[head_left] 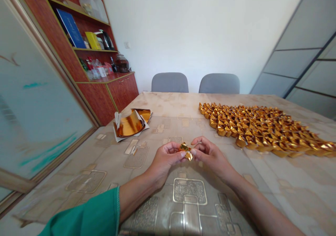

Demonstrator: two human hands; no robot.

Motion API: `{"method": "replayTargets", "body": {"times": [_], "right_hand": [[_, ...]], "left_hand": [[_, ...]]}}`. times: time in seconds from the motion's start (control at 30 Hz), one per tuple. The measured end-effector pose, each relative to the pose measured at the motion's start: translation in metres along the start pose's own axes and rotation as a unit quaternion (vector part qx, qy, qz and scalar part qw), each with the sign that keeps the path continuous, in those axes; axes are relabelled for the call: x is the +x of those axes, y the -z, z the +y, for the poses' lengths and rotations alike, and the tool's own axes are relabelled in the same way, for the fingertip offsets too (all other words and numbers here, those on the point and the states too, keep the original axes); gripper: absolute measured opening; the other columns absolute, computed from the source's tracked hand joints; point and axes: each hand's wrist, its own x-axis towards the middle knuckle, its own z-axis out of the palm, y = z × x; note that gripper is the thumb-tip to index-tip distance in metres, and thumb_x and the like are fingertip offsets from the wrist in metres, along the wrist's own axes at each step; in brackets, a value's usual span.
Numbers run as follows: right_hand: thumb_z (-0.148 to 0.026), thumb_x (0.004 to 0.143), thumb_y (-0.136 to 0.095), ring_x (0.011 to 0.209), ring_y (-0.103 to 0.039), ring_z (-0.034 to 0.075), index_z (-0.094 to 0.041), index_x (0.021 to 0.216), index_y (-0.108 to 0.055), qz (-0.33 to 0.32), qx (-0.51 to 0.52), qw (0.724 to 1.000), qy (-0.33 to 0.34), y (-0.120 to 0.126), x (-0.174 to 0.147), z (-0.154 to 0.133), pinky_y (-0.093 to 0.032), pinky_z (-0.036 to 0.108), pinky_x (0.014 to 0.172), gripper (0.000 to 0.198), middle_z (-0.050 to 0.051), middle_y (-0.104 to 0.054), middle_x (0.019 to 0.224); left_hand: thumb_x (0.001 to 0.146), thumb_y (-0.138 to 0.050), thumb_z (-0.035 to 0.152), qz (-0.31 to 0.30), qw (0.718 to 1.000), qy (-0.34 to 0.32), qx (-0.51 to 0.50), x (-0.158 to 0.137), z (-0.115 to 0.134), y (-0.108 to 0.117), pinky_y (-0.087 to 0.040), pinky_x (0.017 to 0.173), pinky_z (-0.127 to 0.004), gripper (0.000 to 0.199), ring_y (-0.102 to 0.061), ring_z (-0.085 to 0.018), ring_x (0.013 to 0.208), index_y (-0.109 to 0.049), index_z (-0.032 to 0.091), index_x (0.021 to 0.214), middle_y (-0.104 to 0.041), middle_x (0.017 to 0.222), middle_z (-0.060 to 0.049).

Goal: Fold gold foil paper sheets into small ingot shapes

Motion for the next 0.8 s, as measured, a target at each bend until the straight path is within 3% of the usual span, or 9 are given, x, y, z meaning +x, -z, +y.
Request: {"method": "replayTargets", "body": {"times": [0.2, 0.5, 0.7, 0.8], "right_hand": [[-0.057, 0.074, -0.074, 0.056, -0.041, 0.013, -0.022, 0.075, -0.061, -0.047, 0.013, 0.998, -0.044, -0.006, -0.001, 0.000, -0.032, 0.027, 0.051, 0.038, -0.002, -0.053, 0.062], [-0.047, 0.076, -0.070, 0.051, -0.029, 0.010, -0.022, 0.064, -0.047, -0.001, -0.001, 0.999, -0.041, -0.016, -0.004, 0.010, -0.021, 0.026, 0.048, 0.036, -0.006, -0.040, 0.057], [-0.050, 0.076, -0.072, 0.056, -0.038, 0.012, -0.021, 0.078, -0.057, -0.023, 0.021, 0.999, -0.033, -0.010, -0.004, 0.003, -0.029, 0.026, 0.052, 0.033, -0.003, -0.050, 0.065], [-0.053, 0.074, -0.075, 0.058, -0.040, 0.013, -0.021, 0.075, -0.057, -0.014, 0.001, 1.000, -0.010, -0.004, -0.002, 0.001, -0.031, 0.027, 0.054, 0.037, -0.002, -0.051, 0.064]], "left_hand": [[0.056, -0.090, 0.021, 0.015, 0.999, 0.024, -0.039, 0.002, 0.003, 0.003, -0.050, 0.071, -0.022, 0.034, -0.064, -0.010, 0.071, -0.065, 0.014, 0.078, -0.070, 0.079, -0.001], [0.056, -0.089, 0.017, -0.010, 0.998, 0.054, -0.044, 0.002, 0.002, 0.003, -0.048, 0.064, -0.021, 0.032, -0.060, -0.008, 0.061, -0.063, 0.014, 0.076, -0.067, 0.072, 0.001], [0.063, -0.086, 0.022, -0.029, 0.999, -0.027, 0.017, -0.001, 0.001, 0.002, -0.045, 0.066, -0.021, 0.026, -0.059, -0.009, 0.066, -0.065, 0.014, 0.077, -0.067, 0.074, 0.001], [0.065, -0.084, 0.023, -0.033, 0.997, -0.057, 0.041, -0.001, 0.002, 0.002, -0.046, 0.068, -0.022, 0.024, -0.059, -0.011, 0.070, -0.067, 0.015, 0.080, -0.067, 0.077, 0.000]]}}
